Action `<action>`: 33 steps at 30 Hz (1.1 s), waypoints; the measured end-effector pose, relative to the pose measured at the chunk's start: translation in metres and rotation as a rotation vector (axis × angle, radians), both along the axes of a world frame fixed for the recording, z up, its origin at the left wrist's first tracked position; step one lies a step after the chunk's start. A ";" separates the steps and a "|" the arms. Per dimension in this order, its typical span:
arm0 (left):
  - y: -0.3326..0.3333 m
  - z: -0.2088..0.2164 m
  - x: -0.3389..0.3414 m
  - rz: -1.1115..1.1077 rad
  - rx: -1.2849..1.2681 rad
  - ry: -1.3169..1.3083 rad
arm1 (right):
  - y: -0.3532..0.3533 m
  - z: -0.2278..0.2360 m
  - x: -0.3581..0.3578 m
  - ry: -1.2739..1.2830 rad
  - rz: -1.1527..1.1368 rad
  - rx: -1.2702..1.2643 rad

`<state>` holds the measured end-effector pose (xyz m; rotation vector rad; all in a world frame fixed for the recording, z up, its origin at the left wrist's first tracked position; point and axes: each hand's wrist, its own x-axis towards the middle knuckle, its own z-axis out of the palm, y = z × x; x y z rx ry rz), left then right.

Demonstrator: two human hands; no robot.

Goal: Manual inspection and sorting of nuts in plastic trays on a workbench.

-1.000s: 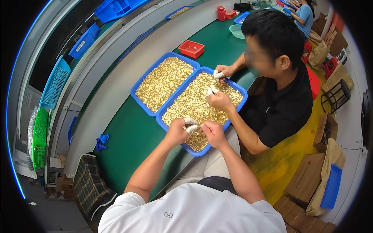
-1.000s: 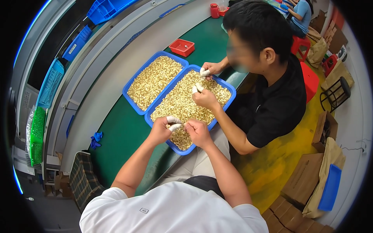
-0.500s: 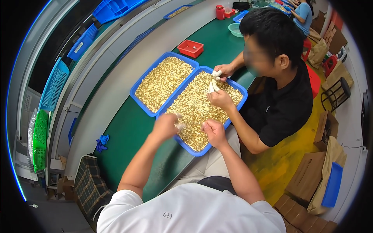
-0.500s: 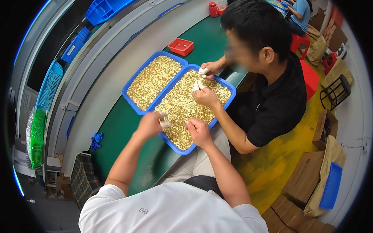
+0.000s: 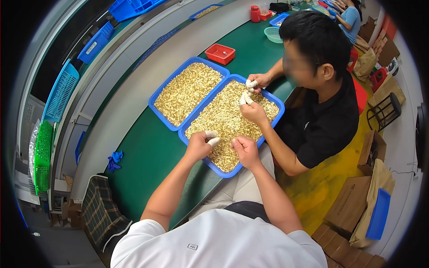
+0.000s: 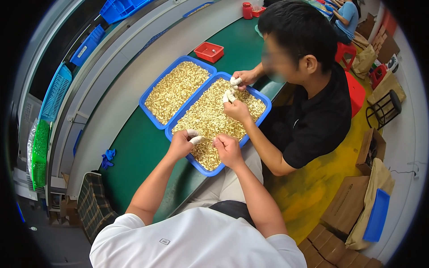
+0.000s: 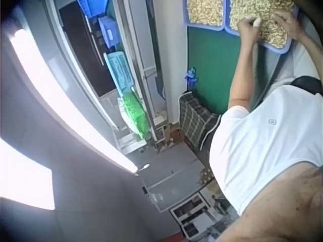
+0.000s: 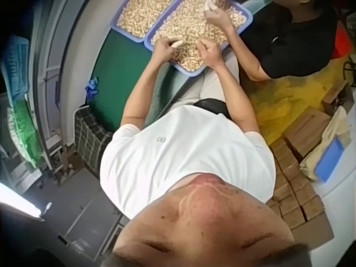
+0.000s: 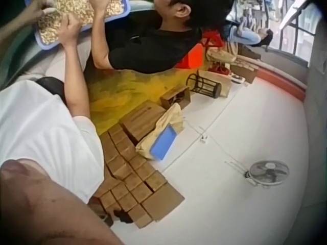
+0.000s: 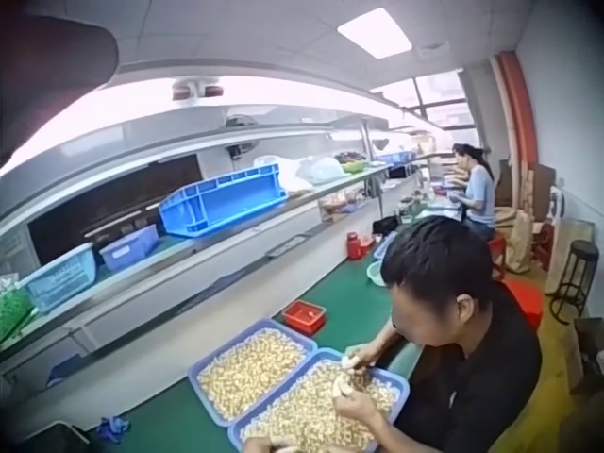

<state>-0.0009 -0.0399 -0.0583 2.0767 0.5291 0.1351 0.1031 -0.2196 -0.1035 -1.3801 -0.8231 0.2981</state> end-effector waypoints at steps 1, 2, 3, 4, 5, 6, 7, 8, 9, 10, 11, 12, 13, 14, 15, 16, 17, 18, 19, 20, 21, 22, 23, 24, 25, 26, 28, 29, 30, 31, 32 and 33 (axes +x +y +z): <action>0.002 -0.004 0.000 0.051 -0.155 -0.054 | 0.001 0.001 0.000 -0.004 0.000 0.005; 0.006 -0.008 -0.001 0.053 -0.154 -0.053 | 0.001 0.002 -0.001 -0.003 0.002 0.005; 0.011 -0.010 -0.002 0.034 -0.186 -0.048 | 0.001 0.004 -0.002 0.007 0.003 -0.002; 0.012 -0.010 -0.001 0.010 -0.221 -0.043 | 0.000 0.004 -0.001 0.017 0.000 -0.012; 0.010 -0.010 -0.001 0.009 -0.222 -0.043 | 0.000 0.003 -0.001 0.018 -0.001 -0.013; 0.007 -0.011 -0.001 0.041 -0.230 -0.071 | -0.001 0.003 -0.001 0.016 -0.007 -0.011; 0.005 -0.009 -0.001 0.073 -0.236 -0.100 | 0.000 0.004 -0.001 0.015 -0.013 -0.007; 0.004 -0.007 -0.002 0.073 -0.237 -0.099 | -0.001 0.005 -0.001 0.015 -0.013 -0.008; 0.003 -0.005 -0.002 0.073 -0.208 -0.084 | -0.001 0.006 -0.001 0.009 -0.016 -0.013; 0.003 -0.002 -0.002 0.074 -0.178 -0.070 | -0.001 0.007 -0.002 0.002 -0.019 -0.019; 0.002 -0.001 -0.003 0.073 -0.178 -0.069 | -0.001 0.007 -0.002 0.003 -0.020 -0.018; 0.000 0.000 -0.003 0.056 -0.120 -0.116 | -0.001 0.007 -0.002 0.002 -0.018 -0.016; -0.002 0.003 -0.004 0.039 -0.062 -0.162 | -0.001 0.008 -0.002 0.002 -0.015 -0.014; -0.002 0.006 -0.004 0.039 -0.062 -0.161 | -0.001 0.009 -0.002 0.004 -0.014 -0.014; -0.001 0.010 -0.005 -0.007 0.065 -0.164 | -0.001 0.010 -0.002 -0.004 -0.021 -0.021; -0.002 0.014 -0.005 -0.055 0.192 -0.167 | -0.001 0.010 -0.002 -0.012 -0.028 -0.029; -0.004 0.018 -0.005 -0.056 0.193 -0.167 | -0.001 0.009 -0.001 -0.012 -0.029 -0.029; -0.006 0.021 -0.004 -0.088 0.216 -0.181 | -0.001 0.007 -0.001 -0.026 -0.029 -0.036; -0.006 0.023 -0.005 -0.118 0.240 -0.195 | -0.001 0.007 -0.001 -0.042 -0.027 -0.043; -0.006 0.023 -0.005 -0.118 0.241 -0.195 | 0.000 0.008 -0.001 -0.042 -0.027 -0.042; -0.006 0.024 -0.006 -0.126 0.261 -0.200 | 0.000 0.008 -0.001 -0.046 -0.028 -0.037; -0.006 0.024 -0.006 -0.133 0.281 -0.204 | 0.001 0.008 -0.002 -0.050 -0.028 -0.032; -0.005 0.024 -0.007 -0.132 0.282 -0.205 | 0.001 0.008 -0.002 -0.050 -0.028 -0.031; -0.005 0.024 -0.007 -0.125 0.267 -0.216 | 0.001 0.007 -0.001 -0.025 -0.022 -0.009; -0.005 0.025 -0.006 -0.119 0.251 -0.227 | 0.002 0.006 -0.001 0.000 -0.016 0.011; -0.005 0.027 -0.006 -0.120 0.252 -0.228 | 0.002 0.004 -0.001 0.000 -0.017 0.012; -0.006 0.029 -0.006 -0.123 0.274 -0.215 | 0.002 0.003 0.000 -0.003 -0.018 0.008; -0.005 0.028 -0.006 -0.122 0.275 -0.215 | 0.002 0.004 0.000 -0.003 -0.016 0.009; -0.004 0.026 -0.007 -0.119 0.262 -0.199 | 0.002 0.004 0.000 -0.023 -0.016 -0.013; -0.004 0.026 -0.007 -0.119 0.247 -0.184 | 0.001 0.005 0.000 -0.042 -0.018 -0.036; -0.003 0.027 -0.007 -0.120 0.247 -0.184 | 0.001 0.005 0.000 -0.041 -0.018 -0.036; -0.003 0.027 -0.007 -0.130 0.269 -0.190 | 0.002 0.005 0.001 -0.050 -0.013 -0.038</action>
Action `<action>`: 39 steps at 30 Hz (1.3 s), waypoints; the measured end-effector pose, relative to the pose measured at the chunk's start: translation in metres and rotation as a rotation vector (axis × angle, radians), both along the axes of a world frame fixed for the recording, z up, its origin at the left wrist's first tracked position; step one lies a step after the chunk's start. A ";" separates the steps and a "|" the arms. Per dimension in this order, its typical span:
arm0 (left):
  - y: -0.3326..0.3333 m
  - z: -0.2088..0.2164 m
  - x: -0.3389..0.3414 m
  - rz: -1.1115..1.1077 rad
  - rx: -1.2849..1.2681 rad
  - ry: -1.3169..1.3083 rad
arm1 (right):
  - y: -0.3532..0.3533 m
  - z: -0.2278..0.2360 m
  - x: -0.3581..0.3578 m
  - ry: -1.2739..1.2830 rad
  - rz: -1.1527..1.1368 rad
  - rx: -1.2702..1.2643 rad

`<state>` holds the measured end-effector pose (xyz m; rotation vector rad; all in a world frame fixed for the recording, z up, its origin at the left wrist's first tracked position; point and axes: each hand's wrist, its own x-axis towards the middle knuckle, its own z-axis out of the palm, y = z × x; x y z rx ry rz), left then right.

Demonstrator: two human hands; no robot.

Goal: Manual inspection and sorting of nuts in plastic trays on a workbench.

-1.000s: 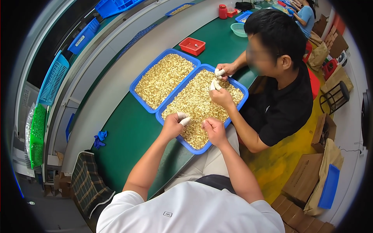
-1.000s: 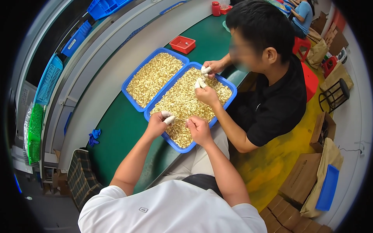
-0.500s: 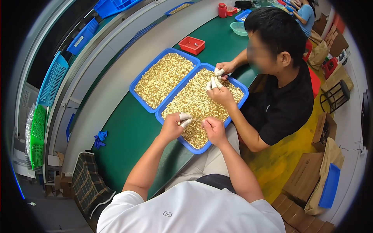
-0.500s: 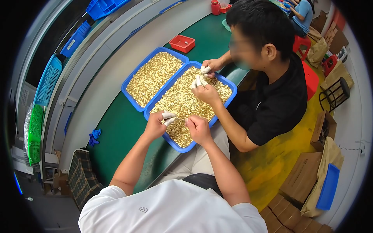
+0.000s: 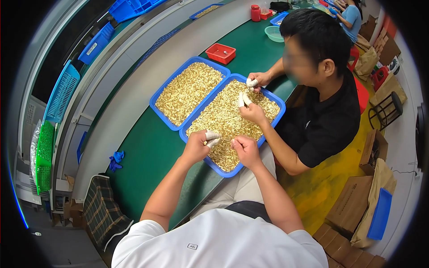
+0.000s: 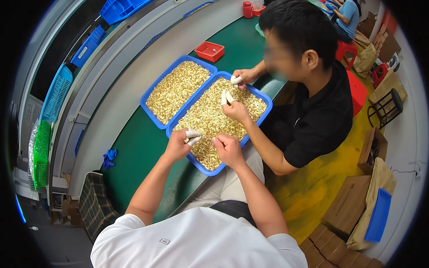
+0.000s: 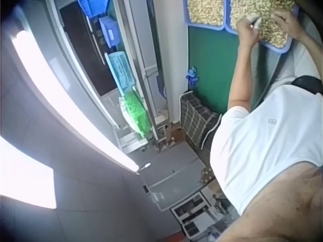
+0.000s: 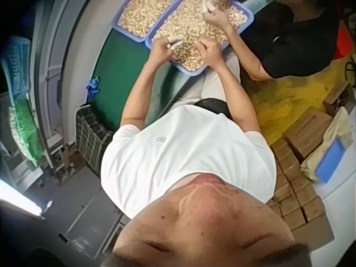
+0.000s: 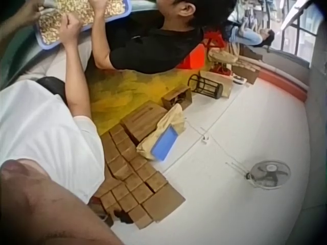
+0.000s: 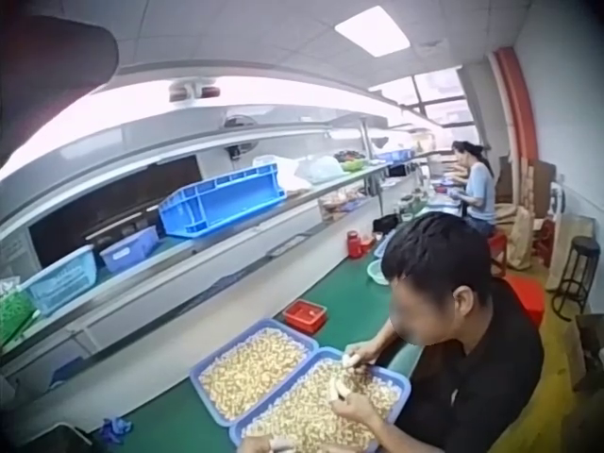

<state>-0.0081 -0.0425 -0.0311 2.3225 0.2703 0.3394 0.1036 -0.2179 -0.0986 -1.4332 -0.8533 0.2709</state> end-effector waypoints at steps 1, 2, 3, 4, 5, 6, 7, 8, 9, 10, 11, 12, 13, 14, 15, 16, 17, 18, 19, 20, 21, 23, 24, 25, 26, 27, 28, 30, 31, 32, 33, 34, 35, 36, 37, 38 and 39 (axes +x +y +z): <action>0.001 0.001 0.000 -0.008 0.023 -0.006 | 0.000 0.000 0.000 -0.009 0.006 -0.002; 0.002 0.000 0.000 -0.007 0.024 -0.005 | 0.001 0.000 0.000 -0.008 0.007 -0.001; 0.004 0.000 0.000 -0.040 0.093 -0.020 | 0.001 0.000 0.000 -0.016 0.010 -0.001; 0.005 0.001 0.000 -0.073 0.160 -0.036 | 0.001 0.001 0.000 -0.025 0.014 -0.003; 0.007 0.002 -0.001 -0.072 0.159 -0.037 | 0.002 0.000 0.000 -0.026 0.015 -0.004; 0.009 0.003 -0.001 -0.127 0.278 -0.039 | 0.002 -0.003 0.001 -0.050 0.023 -0.022; 0.011 0.005 -0.001 -0.182 0.400 -0.038 | 0.002 -0.005 0.002 -0.072 0.032 -0.037; 0.014 0.003 -0.002 -0.180 0.401 -0.037 | 0.003 -0.007 0.003 -0.072 0.034 -0.035; 0.017 -0.002 -0.002 -0.181 0.366 -0.034 | 0.002 -0.009 0.004 -0.087 0.047 -0.053; 0.017 -0.001 -0.001 -0.183 0.329 -0.031 | 0.002 -0.010 0.004 -0.101 0.058 -0.072; 0.017 0.000 -0.001 -0.184 0.329 -0.031 | 0.002 -0.010 0.004 -0.101 0.057 -0.072; 0.017 0.001 -0.001 -0.172 0.198 -0.006 | 0.002 -0.011 0.005 -0.098 0.063 -0.076; 0.016 0.003 -0.001 -0.159 0.066 0.019 | 0.002 -0.010 0.004 -0.095 0.069 -0.080; 0.016 0.004 -0.001 -0.160 0.066 0.019 | 0.003 -0.009 0.003 -0.095 0.068 -0.080; 0.016 0.005 -0.001 -0.149 0.013 0.081 | 0.003 -0.007 0.001 -0.076 0.051 -0.039; 0.016 0.006 -0.002 -0.136 -0.040 0.143 | 0.003 -0.006 0.000 -0.057 0.035 0.002; 0.016 0.006 -0.002 -0.136 -0.040 0.143 | 0.003 -0.004 0.000 -0.057 0.035 0.003; 0.016 0.006 -0.003 -0.160 -0.025 0.154 | 0.003 -0.002 -0.001 -0.065 0.028 -0.015; 0.016 0.006 -0.004 -0.184 -0.010 0.165 | 0.002 0.001 -0.001 -0.073 0.021 -0.034; 0.015 0.005 -0.005 -0.184 -0.010 0.165 | 0.002 0.004 -0.002 -0.072 0.021 -0.034; 0.014 0.005 -0.005 -0.182 -0.053 0.213 | 0.002 0.007 -0.004 -0.067 0.022 -0.023; 0.009 0.008 -0.004 -0.188 -0.096 0.262 | 0.003 0.008 -0.004 -0.061 0.014 -0.014; 0.007 0.010 -0.003 -0.171 -0.058 0.283 | 0.003 0.007 -0.004 -0.072 0.014 -0.014; 0.005 0.012 -0.003 -0.152 -0.019 0.304 | 0.003 0.007 -0.004 -0.084 0.017 -0.012; 0.004 0.009 -0.002 -0.154 -0.019 0.304 | 0.003 0.006 -0.002 -0.083 0.014 -0.012; 0.004 0.004 -0.002 -0.099 -0.084 0.279 | 0.003 0.005 -0.001 -0.067 0.011 -0.032; 0.004 0.001 -0.002 -0.041 -0.148 0.253 | 0.003 0.004 -0.001 -0.049 0.010 -0.052; 0.004 -0.007 -0.003 -0.036 -0.161 0.151 | 0.003 0.002 -0.001 -0.041 -0.005 -0.039; 0.003 -0.006 -0.002 -0.032 -0.176 0.049 | 0.003 0.000 0.000 -0.032 -0.022 -0.030; 0.002 -0.005 -0.002 -0.035 -0.176 0.051 | 0.003 -0.001 0.000 -0.031 -0.025 -0.030; 0.002 -0.004 -0.002 0.019 -0.231 0.070 | 0.003 -0.003 -0.001 0.004 -0.036 -0.014; 0.003 -0.002 -0.003 0.076 -0.284 0.089 | 0.003 -0.003 -0.001 0.037 -0.046 0.003; 0.005 -0.002 -0.004 0.075 -0.283 0.090 | 0.004 -0.003 -0.001 0.038 -0.047 0.004; 0.007 -0.003 -0.005 0.056 -0.202 0.064 | 0.004 -0.003 -0.001 0.023 -0.048 0.009; 0.007 -0.002 -0.006 0.036 -0.121 0.039 | 0.003 -0.002 -0.001 0.008 -0.048 0.013; 0.006 -0.001 -0.006 0.036 -0.121 0.040 | 0.003 -0.002 -0.001 0.008 -0.048 0.013; 0.005 0.000 -0.006 0.011 -0.073 0.069 | 0.003 -0.001 -0.001 0.011 -0.043 0.016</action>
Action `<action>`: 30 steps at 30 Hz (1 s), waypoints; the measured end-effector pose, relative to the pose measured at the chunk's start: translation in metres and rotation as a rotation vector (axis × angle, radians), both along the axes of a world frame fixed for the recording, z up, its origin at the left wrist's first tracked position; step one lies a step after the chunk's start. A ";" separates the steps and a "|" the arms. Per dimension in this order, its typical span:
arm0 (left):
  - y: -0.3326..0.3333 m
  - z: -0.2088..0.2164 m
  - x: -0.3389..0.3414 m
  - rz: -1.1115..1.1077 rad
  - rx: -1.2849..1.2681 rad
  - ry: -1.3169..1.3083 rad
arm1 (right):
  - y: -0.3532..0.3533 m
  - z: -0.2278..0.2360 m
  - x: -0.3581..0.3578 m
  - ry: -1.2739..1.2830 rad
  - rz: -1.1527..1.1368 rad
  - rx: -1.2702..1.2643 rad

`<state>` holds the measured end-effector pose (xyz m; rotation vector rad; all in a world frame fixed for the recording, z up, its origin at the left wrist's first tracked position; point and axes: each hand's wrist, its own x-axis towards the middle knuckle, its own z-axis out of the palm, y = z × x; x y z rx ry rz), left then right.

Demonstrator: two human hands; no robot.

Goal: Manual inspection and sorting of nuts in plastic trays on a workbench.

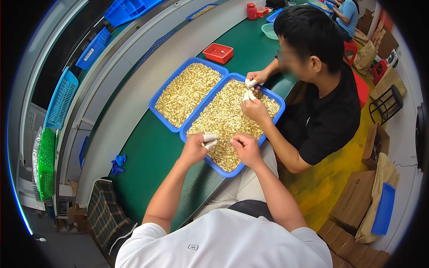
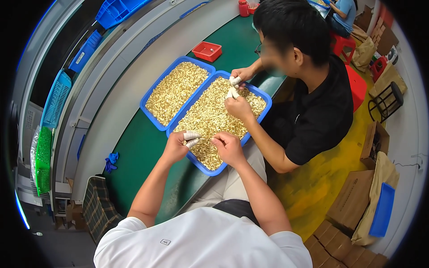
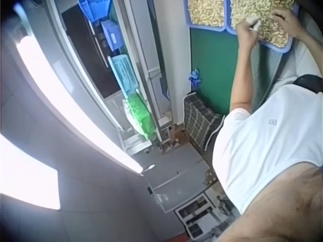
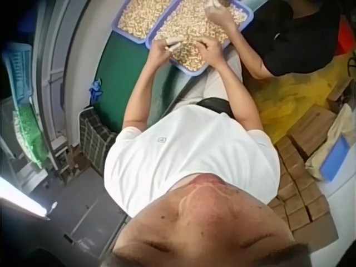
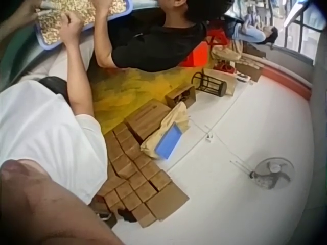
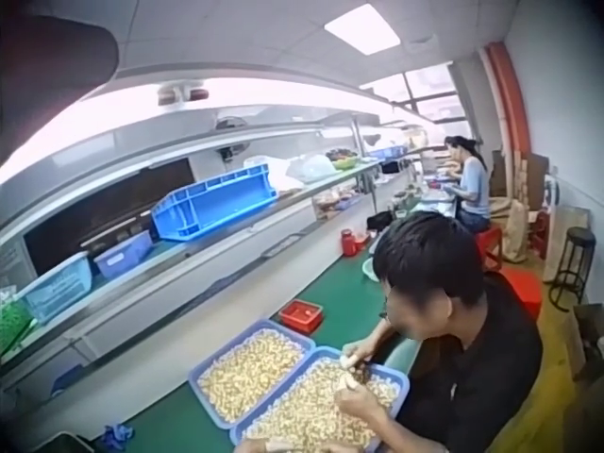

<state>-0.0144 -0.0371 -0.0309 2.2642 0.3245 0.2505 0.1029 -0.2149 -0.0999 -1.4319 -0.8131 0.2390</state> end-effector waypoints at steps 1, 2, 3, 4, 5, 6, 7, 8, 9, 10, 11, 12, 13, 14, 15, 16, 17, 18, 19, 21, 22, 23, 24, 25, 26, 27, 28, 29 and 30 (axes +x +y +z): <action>-0.002 0.002 0.000 -0.029 0.046 0.029 | 0.000 0.002 0.000 0.003 0.005 0.002; -0.003 0.003 0.000 -0.029 0.046 0.030 | -0.001 0.003 -0.001 0.003 0.004 0.002; -0.003 0.004 0.001 -0.038 0.054 0.035 | -0.001 0.005 -0.002 0.002 0.003 -0.006; -0.004 0.006 0.001 -0.047 0.063 0.039 | -0.002 0.006 -0.002 0.001 0.002 -0.013; -0.005 0.007 0.001 -0.049 0.064 0.040 | -0.002 0.006 -0.002 0.001 0.001 -0.013; -0.006 0.009 0.002 -0.052 0.073 0.047 | -0.002 0.004 -0.002 0.001 -0.001 -0.020; -0.006 0.011 0.001 -0.052 0.084 0.055 | -0.001 0.006 -0.002 0.000 0.000 -0.027; -0.005 0.010 0.001 -0.051 0.085 0.055 | -0.001 0.007 -0.002 0.000 0.002 -0.026; -0.003 0.008 0.001 -0.100 0.209 0.004 | -0.001 0.009 -0.003 -0.037 -0.006 -0.024; -0.001 0.007 0.001 -0.150 0.332 -0.047 | -0.001 0.011 -0.003 -0.075 -0.014 -0.022; 0.001 0.006 0.000 -0.149 0.334 -0.047 | -0.001 0.010 -0.004 -0.075 -0.013 -0.020; 0.003 0.005 0.000 -0.165 0.471 0.022 | 0.000 0.010 -0.004 -0.083 -0.005 -0.030; 0.001 0.009 0.001 -0.184 0.605 0.092 | -0.001 0.009 -0.004 -0.090 0.000 -0.042; -0.002 0.013 0.003 -0.186 0.605 0.093 | -0.002 0.008 -0.003 -0.089 -0.003 -0.042; -0.005 0.017 0.003 -0.191 0.630 0.143 | -0.002 0.007 -0.003 -0.090 0.003 -0.051; -0.007 0.023 0.003 -0.193 0.658 0.192 | -0.001 0.007 -0.003 -0.093 0.011 -0.056; -0.005 0.020 0.003 -0.193 0.660 0.193 | -0.001 0.006 -0.003 -0.092 0.010 -0.054; -0.001 0.014 0.002 -0.198 0.470 0.177 | 0.000 0.005 -0.003 -0.086 0.026 -0.049; -0.001 0.012 0.003 -0.202 0.279 0.160 | -0.001 0.003 -0.003 -0.080 0.040 -0.045; 0.000 0.008 0.002 -0.185 0.201 0.165 | 0.000 -0.002 0.000 -0.076 0.056 -0.023; 0.000 0.008 0.002 -0.166 0.121 0.171 | 0.000 -0.002 0.001 -0.071 0.074 -0.003; -0.001 0.007 0.003 -0.168 0.121 0.173 | 0.001 -0.001 0.001 -0.070 0.072 -0.003; -0.001 0.006 0.003 -0.158 0.176 0.129 | 0.001 -0.001 0.001 -0.066 0.068 0.010; -0.001 0.006 0.002 -0.147 0.232 0.085 | 0.002 0.001 0.000 -0.063 0.064 0.023; -0.001 0.006 0.002 -0.147 0.232 0.087 | 0.001 0.002 0.000 -0.062 0.065 0.023; 0.000 0.006 0.003 -0.135 0.260 0.064 | 0.001 0.004 -0.001 -0.059 0.069 -0.003; 0.000 0.006 0.003 -0.123 0.287 0.041 | 0.000 0.005 -0.001 -0.056 0.072 -0.030; 0.000 0.007 0.002 -0.124 0.288 0.041 | 0.000 0.006 -0.001 -0.056 0.072 -0.029; -0.001 0.007 0.002 -0.112 0.253 0.028 | 0.000 0.007 -0.002 -0.052 0.074 -0.037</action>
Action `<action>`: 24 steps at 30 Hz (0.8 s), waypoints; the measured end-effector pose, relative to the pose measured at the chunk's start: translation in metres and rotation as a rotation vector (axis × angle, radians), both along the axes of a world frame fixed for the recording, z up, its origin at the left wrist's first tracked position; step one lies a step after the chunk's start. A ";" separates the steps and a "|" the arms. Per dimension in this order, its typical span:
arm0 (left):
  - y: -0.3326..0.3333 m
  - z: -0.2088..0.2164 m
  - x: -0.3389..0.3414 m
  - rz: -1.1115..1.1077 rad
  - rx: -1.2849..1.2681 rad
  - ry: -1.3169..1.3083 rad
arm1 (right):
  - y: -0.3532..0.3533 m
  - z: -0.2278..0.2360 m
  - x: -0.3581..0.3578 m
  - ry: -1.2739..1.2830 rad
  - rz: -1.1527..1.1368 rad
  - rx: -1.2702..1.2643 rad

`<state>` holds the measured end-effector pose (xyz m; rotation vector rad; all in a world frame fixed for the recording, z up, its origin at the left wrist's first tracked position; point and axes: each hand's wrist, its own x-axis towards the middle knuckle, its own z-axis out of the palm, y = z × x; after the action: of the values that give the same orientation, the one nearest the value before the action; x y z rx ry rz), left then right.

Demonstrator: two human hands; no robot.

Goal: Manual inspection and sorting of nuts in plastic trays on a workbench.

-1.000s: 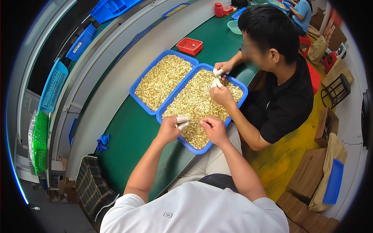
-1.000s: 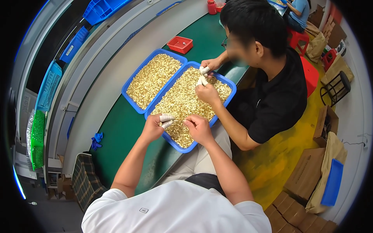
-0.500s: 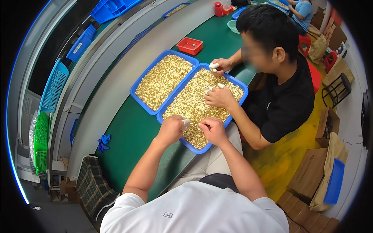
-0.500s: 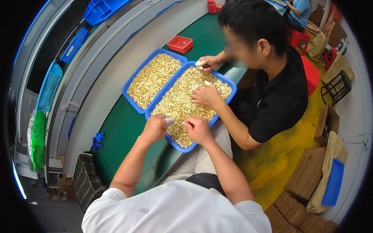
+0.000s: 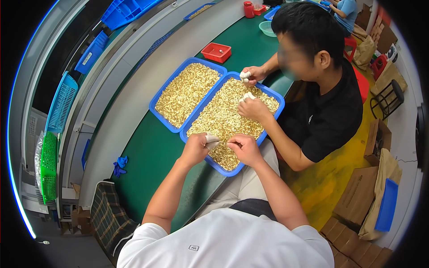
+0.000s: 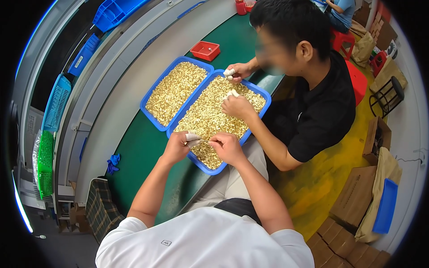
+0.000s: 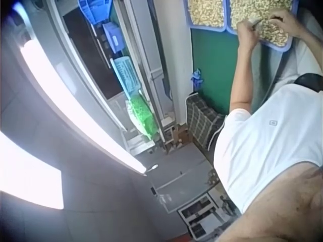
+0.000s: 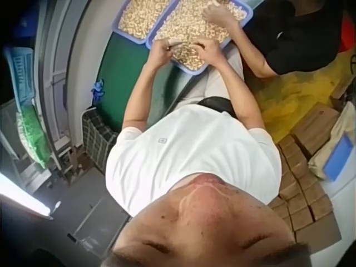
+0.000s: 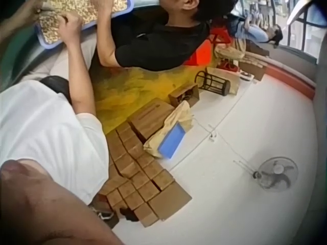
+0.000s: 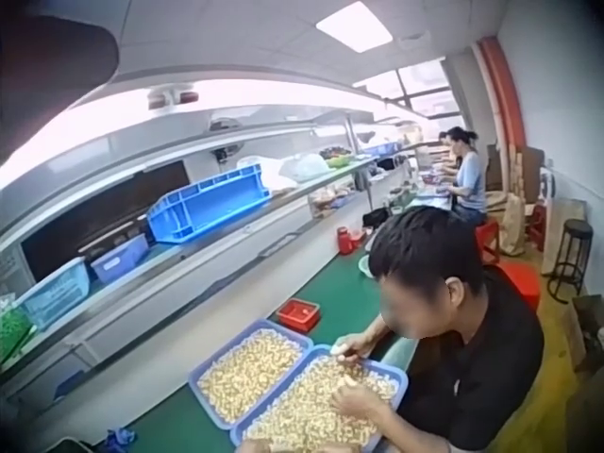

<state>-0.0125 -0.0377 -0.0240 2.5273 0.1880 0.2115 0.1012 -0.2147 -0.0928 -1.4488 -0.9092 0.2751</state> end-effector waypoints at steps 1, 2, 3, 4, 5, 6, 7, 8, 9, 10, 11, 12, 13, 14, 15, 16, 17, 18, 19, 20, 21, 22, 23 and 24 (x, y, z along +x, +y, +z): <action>0.000 0.001 0.000 0.009 -0.035 -0.013 | 0.000 0.000 0.000 0.003 0.000 -0.007; -0.001 0.002 0.001 0.007 -0.035 -0.013 | 0.000 -0.001 0.000 0.003 -0.002 -0.007; -0.002 0.003 0.002 0.023 -0.079 0.014 | 0.000 -0.003 0.001 0.001 -0.009 -0.006; -0.003 0.004 0.003 0.040 -0.122 0.042 | -0.001 -0.004 0.001 -0.001 -0.014 -0.006; -0.006 0.003 0.004 0.040 -0.123 0.041 | -0.001 -0.005 0.001 -0.001 -0.015 -0.006; -0.009 0.001 0.004 0.083 -0.197 -0.012 | 0.000 -0.005 0.001 0.000 -0.012 0.013; -0.010 0.000 0.004 0.128 -0.270 -0.065 | 0.000 -0.006 0.001 0.001 -0.009 0.032; -0.010 -0.004 0.004 0.127 -0.270 -0.066 | 0.000 -0.006 0.001 0.000 -0.010 0.033; -0.008 -0.010 0.005 0.178 -0.454 -0.073 | 0.001 -0.006 0.001 0.010 -0.014 0.031; -0.007 -0.014 0.005 0.230 -0.637 -0.079 | 0.001 -0.006 0.000 0.019 -0.017 0.029; -0.006 -0.018 0.006 0.231 -0.637 -0.080 | 0.001 -0.006 0.000 0.019 -0.016 0.030; -0.006 -0.022 0.006 0.247 -0.721 -0.087 | 0.001 -0.005 0.000 0.033 -0.019 0.036; -0.007 -0.023 0.008 0.260 -0.806 -0.092 | 0.001 -0.006 0.000 0.047 -0.025 0.041; -0.009 -0.024 0.010 0.259 -0.806 -0.091 | 0.001 -0.007 0.000 0.048 -0.026 0.041; -0.010 -0.024 0.011 0.260 -0.811 -0.086 | 0.001 -0.007 0.000 0.036 -0.043 0.039; -0.011 -0.024 0.012 0.261 -0.816 -0.084 | 0.001 -0.007 0.000 0.022 -0.058 0.038; -0.011 -0.025 0.012 0.261 -0.817 -0.085 | 0.001 -0.007 0.000 0.021 -0.059 0.038; -0.011 -0.025 0.013 0.260 -0.831 -0.099 | 0.001 -0.007 0.000 0.029 -0.065 0.035; -0.011 -0.026 0.013 0.261 -0.844 -0.113 | 0.001 -0.007 0.000 0.038 -0.070 0.032; -0.010 -0.028 0.012 0.261 -0.843 -0.114 | 0.001 -0.007 0.000 0.038 -0.069 0.033; -0.009 -0.030 0.011 0.257 -0.823 -0.134 | 0.002 -0.006 0.000 0.029 -0.072 0.039; -0.010 -0.030 0.011 0.251 -0.804 -0.151 | 0.002 -0.007 -0.001 0.021 -0.078 0.044; -0.011 -0.029 0.010 0.251 -0.804 -0.149 | 0.001 -0.007 -0.001 0.023 -0.079 0.043; -0.011 -0.027 0.009 0.254 -0.856 -0.152 | 0.001 -0.007 -0.001 0.030 -0.088 0.051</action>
<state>-0.0031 -0.0488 -0.0513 1.6277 0.4340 0.3363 0.0998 -0.2133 -0.0999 -1.4298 -0.8199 0.2065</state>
